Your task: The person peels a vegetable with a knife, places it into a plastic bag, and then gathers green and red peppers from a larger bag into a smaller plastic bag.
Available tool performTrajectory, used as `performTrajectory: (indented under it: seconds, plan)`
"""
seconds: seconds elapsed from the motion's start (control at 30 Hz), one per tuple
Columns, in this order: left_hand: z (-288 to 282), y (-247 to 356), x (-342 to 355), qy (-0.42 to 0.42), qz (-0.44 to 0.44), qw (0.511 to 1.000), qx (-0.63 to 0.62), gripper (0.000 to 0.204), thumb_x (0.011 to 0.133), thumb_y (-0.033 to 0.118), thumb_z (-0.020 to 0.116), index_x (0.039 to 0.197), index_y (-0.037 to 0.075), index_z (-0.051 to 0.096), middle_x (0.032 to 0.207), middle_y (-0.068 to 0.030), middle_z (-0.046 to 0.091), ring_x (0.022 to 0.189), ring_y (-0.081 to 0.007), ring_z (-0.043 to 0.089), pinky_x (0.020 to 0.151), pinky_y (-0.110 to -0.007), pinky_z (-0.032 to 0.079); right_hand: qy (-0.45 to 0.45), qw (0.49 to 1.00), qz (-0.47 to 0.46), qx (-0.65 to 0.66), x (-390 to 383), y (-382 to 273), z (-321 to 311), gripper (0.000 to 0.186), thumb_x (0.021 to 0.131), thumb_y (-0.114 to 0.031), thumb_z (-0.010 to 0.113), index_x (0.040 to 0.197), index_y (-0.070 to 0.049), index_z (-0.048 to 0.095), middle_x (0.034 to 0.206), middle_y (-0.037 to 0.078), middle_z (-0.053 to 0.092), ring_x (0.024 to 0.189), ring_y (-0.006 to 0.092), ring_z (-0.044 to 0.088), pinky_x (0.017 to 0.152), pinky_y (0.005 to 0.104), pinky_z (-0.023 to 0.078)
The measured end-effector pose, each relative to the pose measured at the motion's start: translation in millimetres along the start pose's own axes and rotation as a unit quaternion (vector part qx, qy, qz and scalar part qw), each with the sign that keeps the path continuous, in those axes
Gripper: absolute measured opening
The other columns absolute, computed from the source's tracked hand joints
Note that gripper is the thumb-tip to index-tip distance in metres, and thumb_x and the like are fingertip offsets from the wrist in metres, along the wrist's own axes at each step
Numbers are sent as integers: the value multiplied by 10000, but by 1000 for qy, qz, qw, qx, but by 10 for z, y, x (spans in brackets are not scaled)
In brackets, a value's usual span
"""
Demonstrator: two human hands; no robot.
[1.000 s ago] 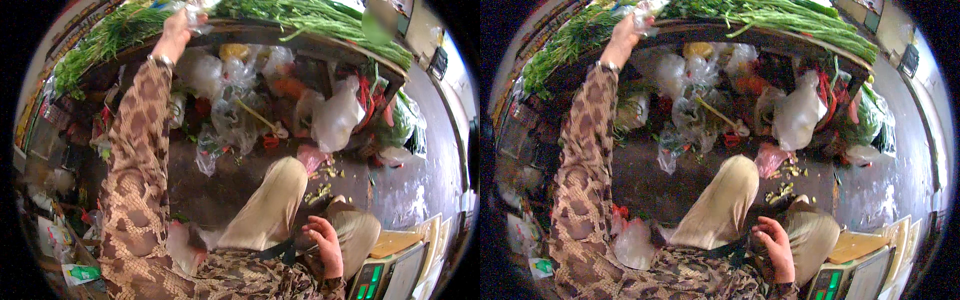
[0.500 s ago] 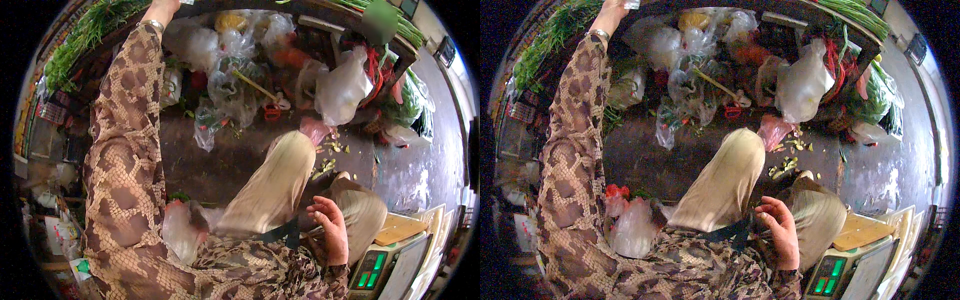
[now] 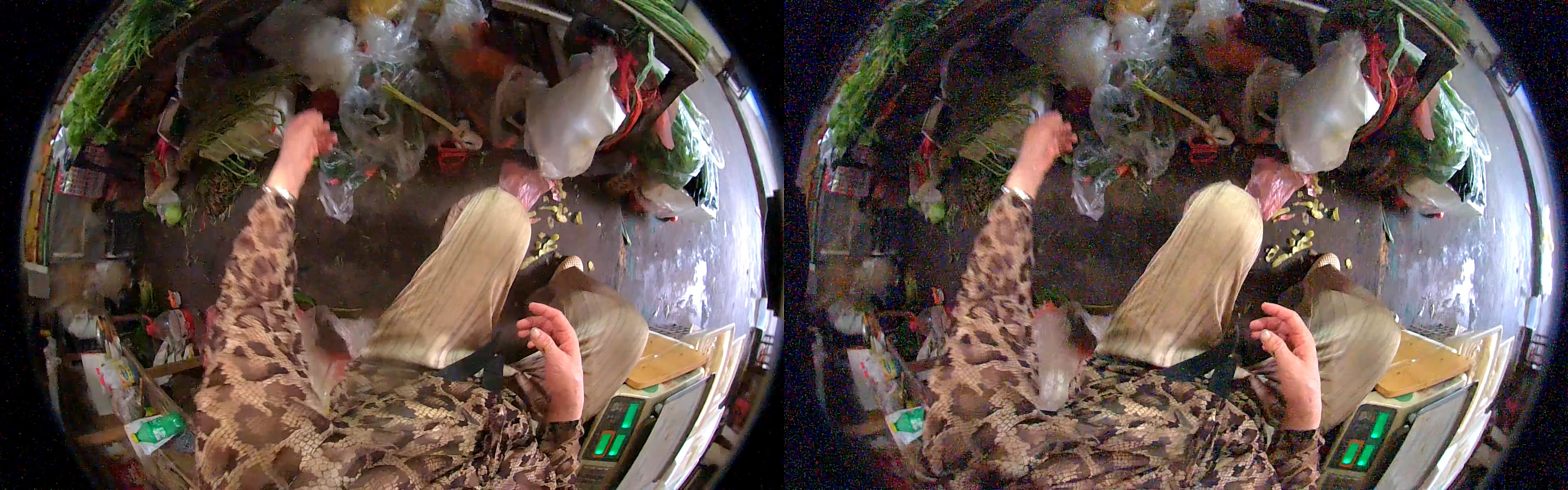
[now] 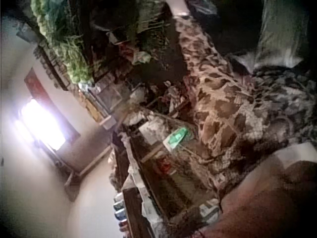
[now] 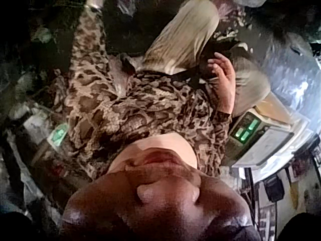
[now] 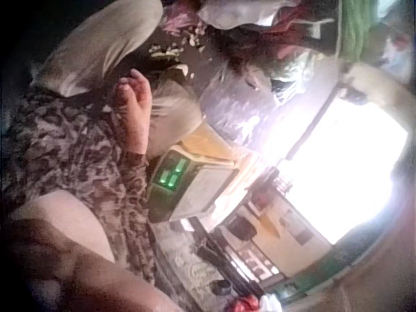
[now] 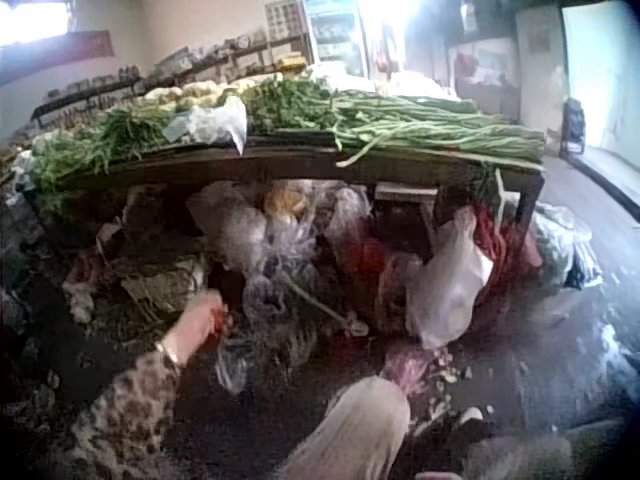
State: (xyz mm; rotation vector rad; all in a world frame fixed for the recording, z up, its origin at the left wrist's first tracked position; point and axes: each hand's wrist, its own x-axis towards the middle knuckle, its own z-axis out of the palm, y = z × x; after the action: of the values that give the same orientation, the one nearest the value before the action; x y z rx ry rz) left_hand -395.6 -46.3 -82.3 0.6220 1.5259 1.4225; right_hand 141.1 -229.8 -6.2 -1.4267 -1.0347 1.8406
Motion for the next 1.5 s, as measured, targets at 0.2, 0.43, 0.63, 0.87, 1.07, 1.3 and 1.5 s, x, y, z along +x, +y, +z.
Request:
performTrajectory:
  seconds: [0.2, 0.43, 0.63, 0.87, 1.07, 1.3, 1.5]
  plan:
    - [-693, -2078, -368, 105, -165, 980, -40, 195, 865, 145, 613, 1028, 74, 532, 954, -105, 629, 672, -265, 624, 567, -409, 539, 38, 997, 61, -20, 126, 14, 8, 362, 880, -62, 593, 1238, -46, 547, 1029, 46, 649, 917, 108, 576, 803, 236, 424]
    - [-1691, -2876, -229, 114, -211, 969, -58, 398, 834, 69, 610, 1120, 128, 340, 1056, -176, 553, 628, -317, 646, 453, -401, 455, -6, 991, 128, -38, 452, 36, 110, 372, 877, -55, 582, 1245, -35, 538, 1031, 42, 637, 944, 116, 571, 843, 254, 435]
    - [-959, -2849, -221, 183, -240, 949, -93, 908, 834, 40, 603, 1456, 234, -29, 1169, -167, 487, 922, -313, 620, 633, -399, 491, 37, 982, 180, -42, 526, -56, 162, 389, 873, -36, 568, 1258, -14, 515, 1049, 47, 624, 962, 131, 572, 875, 259, 432]
    - [-1181, -3381, 142, 176, -165, 962, -127, 637, 798, 11, 644, 1324, 134, 305, 1051, -131, 578, 882, -237, 609, 749, -401, 539, 43, 981, 190, 6, 637, -134, 247, 354, 901, -41, 577, 1246, -3, 508, 1072, 51, 621, 1008, 146, 575, 922, 283, 439]
    - [-1137, -3465, -280, 51, -208, 932, 292, 120, 808, 182, 679, 816, 66, 649, 679, -50, 621, 671, -209, 619, 599, -340, 488, 36, 981, 190, 9, 632, -128, 235, 355, 898, -26, 566, 1247, 3, 506, 1084, 53, 619, 1005, 143, 571, 924, 285, 440]
    - [-959, -2997, -1285, -16, -237, 926, 293, 277, 818, 237, 630, 943, -9, 644, 836, -42, 641, 750, -138, 576, 674, -303, 454, 12, 988, 151, -18, 536, -196, 266, 349, 894, -24, 550, 1241, -6, 520, 1049, 37, 625, 974, 125, 565, 895, 261, 438]
    - [-427, -1933, -1603, 51, -169, 980, 91, 148, 821, 148, 640, 926, 44, 644, 864, 3, 635, 775, -90, 557, 699, -249, 431, -16, 994, 101, -30, 398, -108, 144, 354, 897, -37, 536, 1251, -28, 529, 1047, 36, 627, 956, 110, 563, 859, 246, 437]
